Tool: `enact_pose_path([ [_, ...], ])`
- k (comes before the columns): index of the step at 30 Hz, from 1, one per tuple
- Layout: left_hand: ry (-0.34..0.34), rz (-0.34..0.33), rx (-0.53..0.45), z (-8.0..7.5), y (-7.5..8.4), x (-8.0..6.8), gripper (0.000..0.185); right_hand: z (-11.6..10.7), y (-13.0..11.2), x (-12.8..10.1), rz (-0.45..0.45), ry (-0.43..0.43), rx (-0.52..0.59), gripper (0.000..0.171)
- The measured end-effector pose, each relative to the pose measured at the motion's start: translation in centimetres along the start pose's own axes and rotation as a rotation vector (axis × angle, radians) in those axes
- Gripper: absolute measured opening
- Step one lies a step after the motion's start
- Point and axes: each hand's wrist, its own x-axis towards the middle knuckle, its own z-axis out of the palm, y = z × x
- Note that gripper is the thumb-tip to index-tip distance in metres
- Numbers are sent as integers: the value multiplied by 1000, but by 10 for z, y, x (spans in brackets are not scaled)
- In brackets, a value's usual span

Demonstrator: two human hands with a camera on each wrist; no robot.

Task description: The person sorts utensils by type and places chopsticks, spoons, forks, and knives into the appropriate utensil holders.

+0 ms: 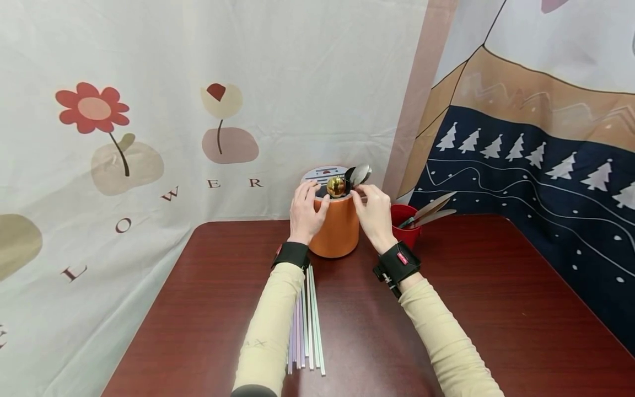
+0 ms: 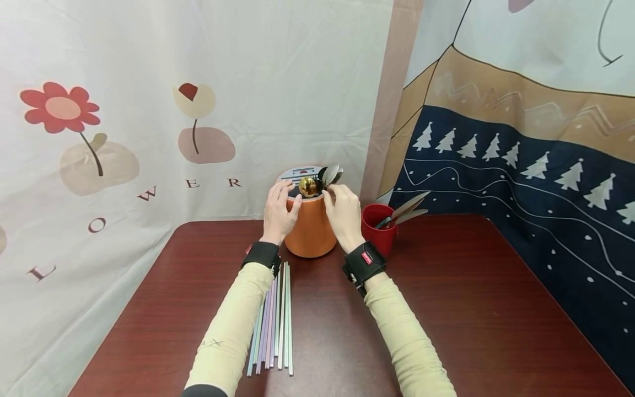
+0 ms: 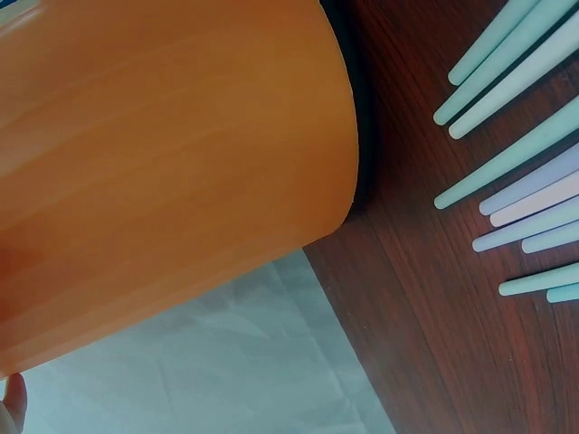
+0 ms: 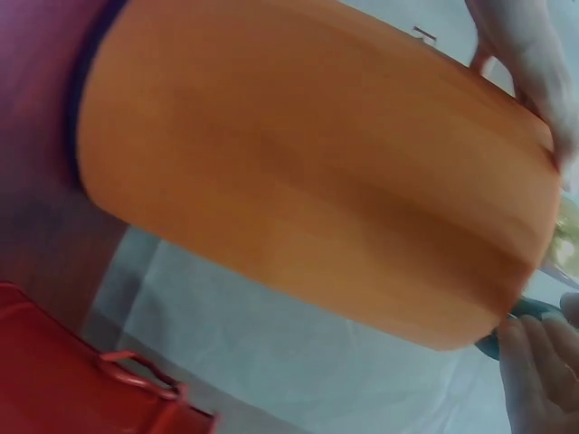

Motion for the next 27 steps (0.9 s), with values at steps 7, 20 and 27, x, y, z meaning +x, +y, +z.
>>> enact_pose_path([
  [7, -15, 3, 0, 1, 2, 0, 46, 6, 11, -10, -127, -5, -101, 18],
  [20, -156, -98, -62, -20, 17, 3, 51, 1, 14, -3, -198, -84, -233, 23],
  [27, -235, -239, -133, -58, 27, -22, 51, -1, 12, -2, -195, -120, -269, 22],
])
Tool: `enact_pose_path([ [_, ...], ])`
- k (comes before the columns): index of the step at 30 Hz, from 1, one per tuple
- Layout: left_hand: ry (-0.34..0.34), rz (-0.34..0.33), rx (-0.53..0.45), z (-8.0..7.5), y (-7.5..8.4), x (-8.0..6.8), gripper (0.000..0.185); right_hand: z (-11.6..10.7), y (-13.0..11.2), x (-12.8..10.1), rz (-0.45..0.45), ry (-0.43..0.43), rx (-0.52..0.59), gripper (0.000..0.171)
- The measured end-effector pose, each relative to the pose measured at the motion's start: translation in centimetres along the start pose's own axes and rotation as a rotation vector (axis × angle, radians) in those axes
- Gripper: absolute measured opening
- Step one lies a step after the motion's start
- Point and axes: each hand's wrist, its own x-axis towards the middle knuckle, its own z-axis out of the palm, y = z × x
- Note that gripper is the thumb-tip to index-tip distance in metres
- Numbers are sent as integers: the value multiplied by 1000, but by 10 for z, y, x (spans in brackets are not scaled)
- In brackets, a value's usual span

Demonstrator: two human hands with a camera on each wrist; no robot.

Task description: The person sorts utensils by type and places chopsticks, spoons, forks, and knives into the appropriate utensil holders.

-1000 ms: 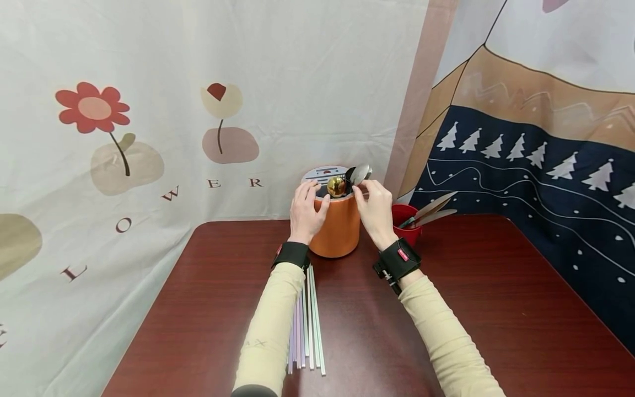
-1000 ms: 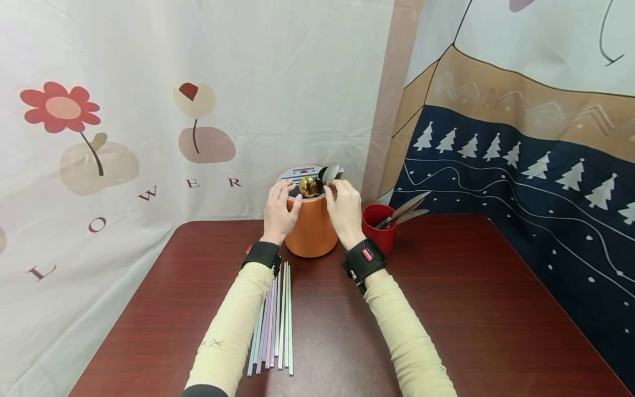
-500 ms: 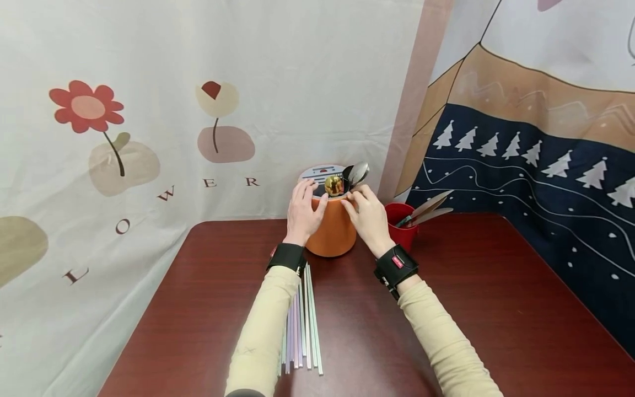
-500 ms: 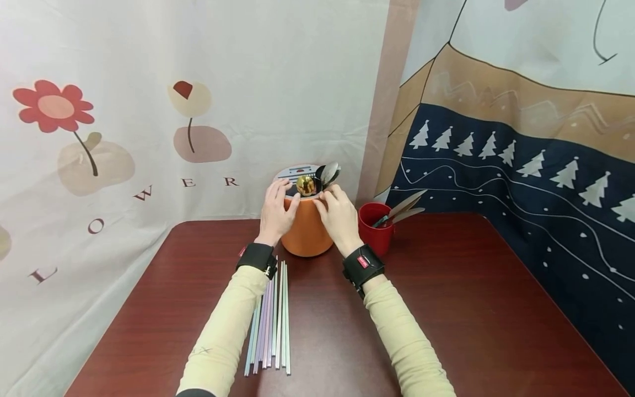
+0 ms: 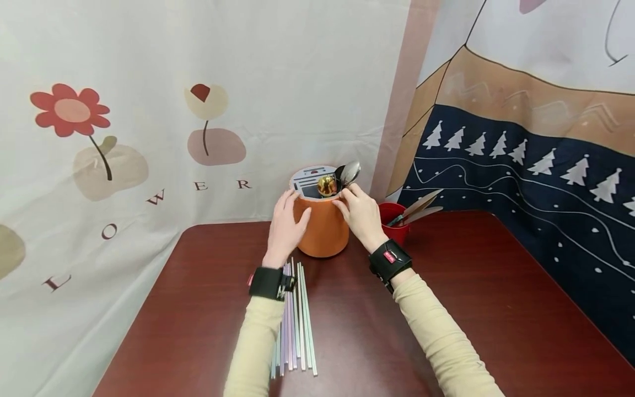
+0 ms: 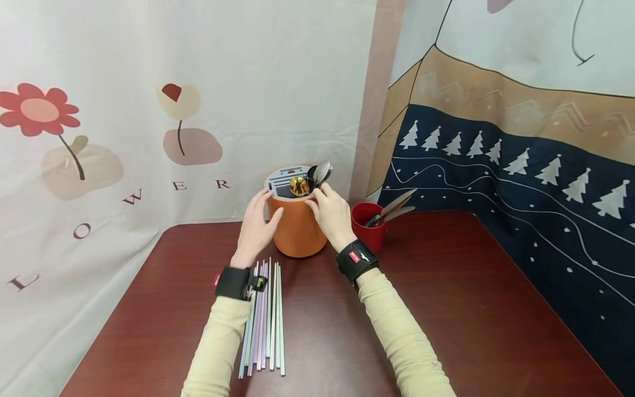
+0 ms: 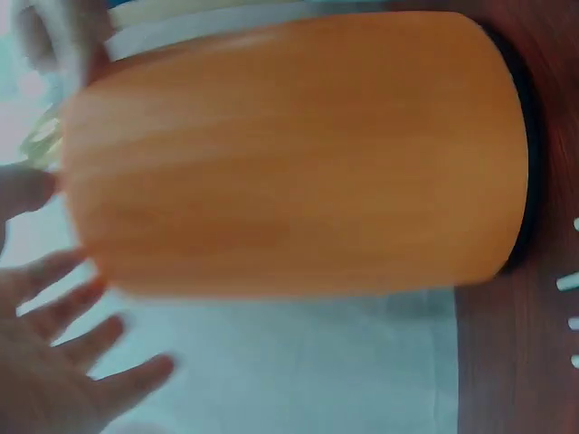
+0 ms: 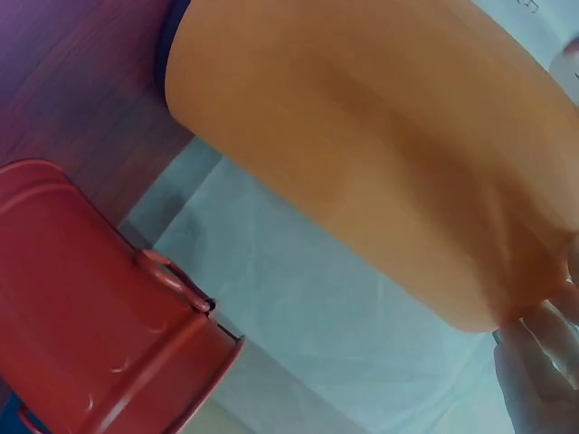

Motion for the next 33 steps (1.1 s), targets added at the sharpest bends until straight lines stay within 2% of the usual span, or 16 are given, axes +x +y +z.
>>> enact_pose_path([
  [4, -19, -80, 22, -22, -15, -32, 47, 0, -2, 0, 1, -18, -31, 25],
  [7, -44, -184, 43, -39, -28, -53, 44, -1, -3, 1, 11, -31, -44, 28],
  [9, -86, -265, 57, -48, -34, -65, 41, -2, -4, 2, 18, -38, -47, 27],
  [13, -216, -404, 107, -57, -41, -81, 34, -7, -7, 5, 41, -62, -49, 27],
  [16, -328, -470, 137, -56, -43, -87, 26, -10, -8, 7, 54, -79, -47, 28],
  [20, -454, -546, 131, -46, -45, -90, 12, -12, -8, 8, 56, -91, -45, 28],
  [26, -579, -675, 187, -33, -46, -96, 3, -12, -9, 8, 62, -118, -30, 29],
  [29, -624, -703, 235, -29, -46, -97, 16, -12, -9, 8, 60, -118, -30, 29],
  [33, -663, -683, 302, -23, -48, -96, 19, -13, -10, 8, 64, -117, -42, 28],
])
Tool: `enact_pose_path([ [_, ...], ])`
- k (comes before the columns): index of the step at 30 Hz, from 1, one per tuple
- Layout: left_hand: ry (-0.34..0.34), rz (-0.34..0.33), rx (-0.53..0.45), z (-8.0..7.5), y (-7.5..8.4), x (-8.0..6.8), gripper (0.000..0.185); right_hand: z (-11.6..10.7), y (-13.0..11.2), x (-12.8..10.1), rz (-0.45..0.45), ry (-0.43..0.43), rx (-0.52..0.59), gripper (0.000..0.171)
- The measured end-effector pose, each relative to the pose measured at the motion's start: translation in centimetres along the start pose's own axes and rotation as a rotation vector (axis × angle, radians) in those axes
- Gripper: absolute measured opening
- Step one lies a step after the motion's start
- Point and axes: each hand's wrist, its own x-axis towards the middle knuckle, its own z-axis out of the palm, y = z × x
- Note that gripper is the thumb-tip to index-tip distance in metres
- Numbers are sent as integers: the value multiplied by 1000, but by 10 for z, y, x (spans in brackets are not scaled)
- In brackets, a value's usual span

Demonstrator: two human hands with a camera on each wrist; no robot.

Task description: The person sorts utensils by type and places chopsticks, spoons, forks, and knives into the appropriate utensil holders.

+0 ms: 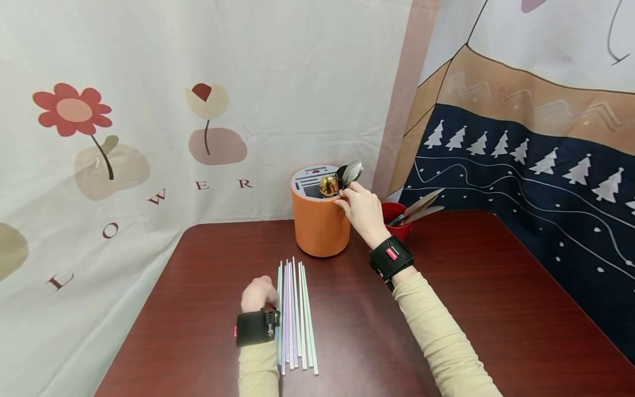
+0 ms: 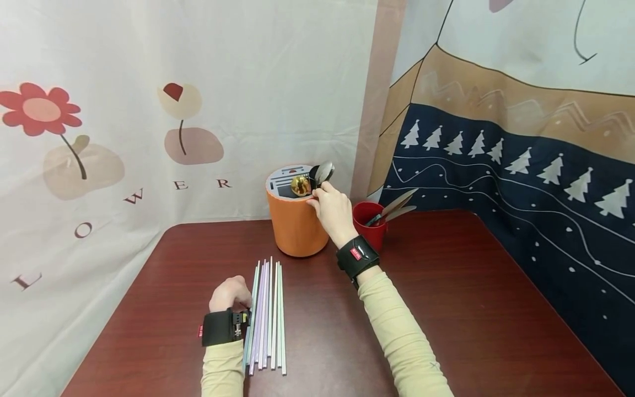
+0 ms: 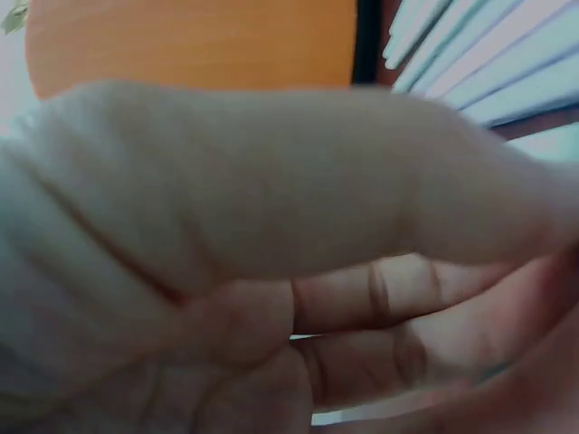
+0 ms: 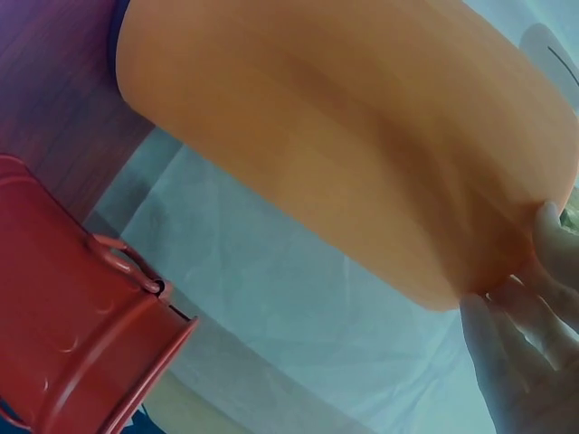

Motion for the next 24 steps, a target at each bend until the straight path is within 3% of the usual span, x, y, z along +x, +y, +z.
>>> enact_pose_path([
  [6, 28, -19, 97, 6, 7, 6, 7, -1, 0, 1, 21, -18, -5, 29],
  [14, 61, -89, 213, 11, 19, 8, 13, 0, 0, 1, 1, -5, -16, 27],
  [18, 91, -69, 200, 9, 19, 6, 10, 0, 0, 1, 12, -13, -18, 28],
  [24, 182, -16, 97, -3, 18, -7, 15, -1, -1, 2, 21, -20, -16, 29],
])
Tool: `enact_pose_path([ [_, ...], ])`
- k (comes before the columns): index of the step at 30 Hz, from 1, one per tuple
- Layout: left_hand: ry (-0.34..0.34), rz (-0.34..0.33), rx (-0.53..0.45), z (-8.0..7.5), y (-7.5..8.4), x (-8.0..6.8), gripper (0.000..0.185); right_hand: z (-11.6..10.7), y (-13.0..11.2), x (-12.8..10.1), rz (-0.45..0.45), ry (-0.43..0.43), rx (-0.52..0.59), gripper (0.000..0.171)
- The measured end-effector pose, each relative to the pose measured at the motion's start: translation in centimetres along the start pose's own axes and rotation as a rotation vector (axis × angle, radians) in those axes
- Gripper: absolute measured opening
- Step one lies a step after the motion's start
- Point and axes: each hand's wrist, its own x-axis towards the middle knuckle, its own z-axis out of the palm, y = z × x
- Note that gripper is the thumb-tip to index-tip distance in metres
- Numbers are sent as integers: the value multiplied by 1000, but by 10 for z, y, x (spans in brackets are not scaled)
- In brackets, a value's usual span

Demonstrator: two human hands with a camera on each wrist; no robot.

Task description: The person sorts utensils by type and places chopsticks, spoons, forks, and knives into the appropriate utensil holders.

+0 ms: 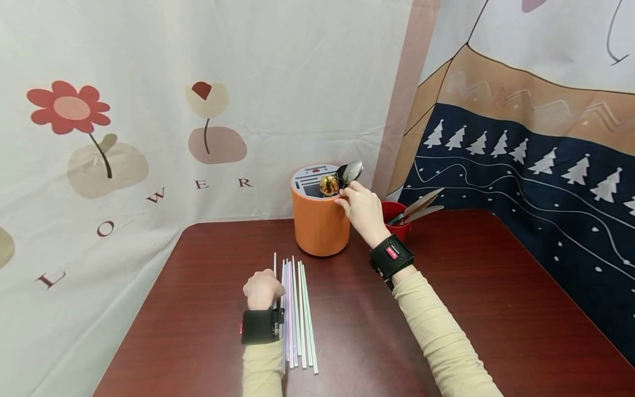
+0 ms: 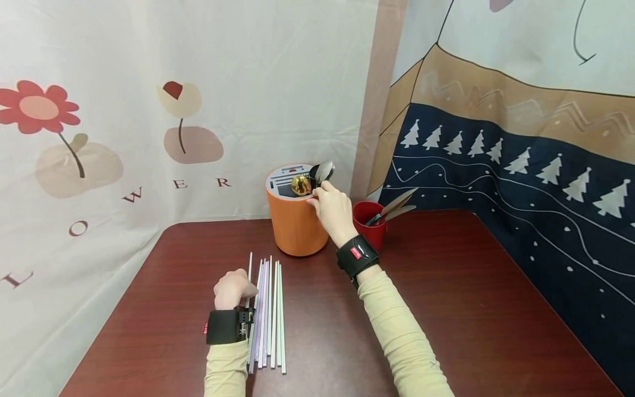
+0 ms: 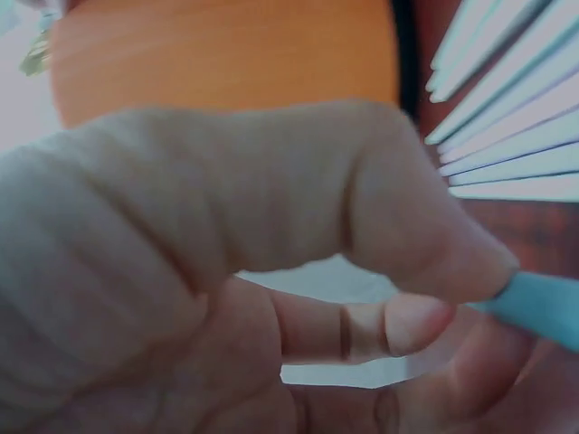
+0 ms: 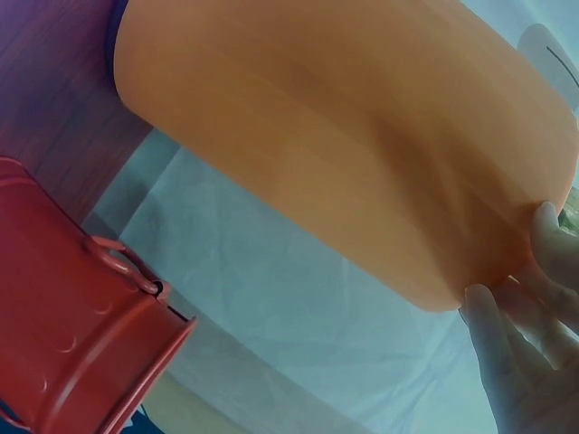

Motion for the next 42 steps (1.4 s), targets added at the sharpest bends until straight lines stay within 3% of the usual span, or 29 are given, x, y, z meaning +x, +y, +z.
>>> enact_pose_path([
  [7, 82, 33, -51, -21, -1, -15, 25, 1, 1, 1, -4, 1, -3, 29],
  [10, 147, 56, -73, -26, 0, -20, 27, 1, 1, 1, -2, -1, -3, 29],
  [13, 262, 95, -104, -28, 2, -25, 21, 2, 1, 0, 0, -2, -3, 29],
  [19, 589, 176, -186, -28, 7, -31, 8, 2, 0, 0, 2, 1, -2, 29],
  [22, 703, 198, -247, -29, 10, -32, 7, 1, 0, 0, 2, 7, 2, 29],
  [33, 1058, 303, -473, -32, 24, -34, 9, 1, -1, 0, 15, -11, 6, 28],
  [42, 1218, 458, -713, -36, 36, -42, 10, -1, -1, -1, 11, -3, 7, 28],
])
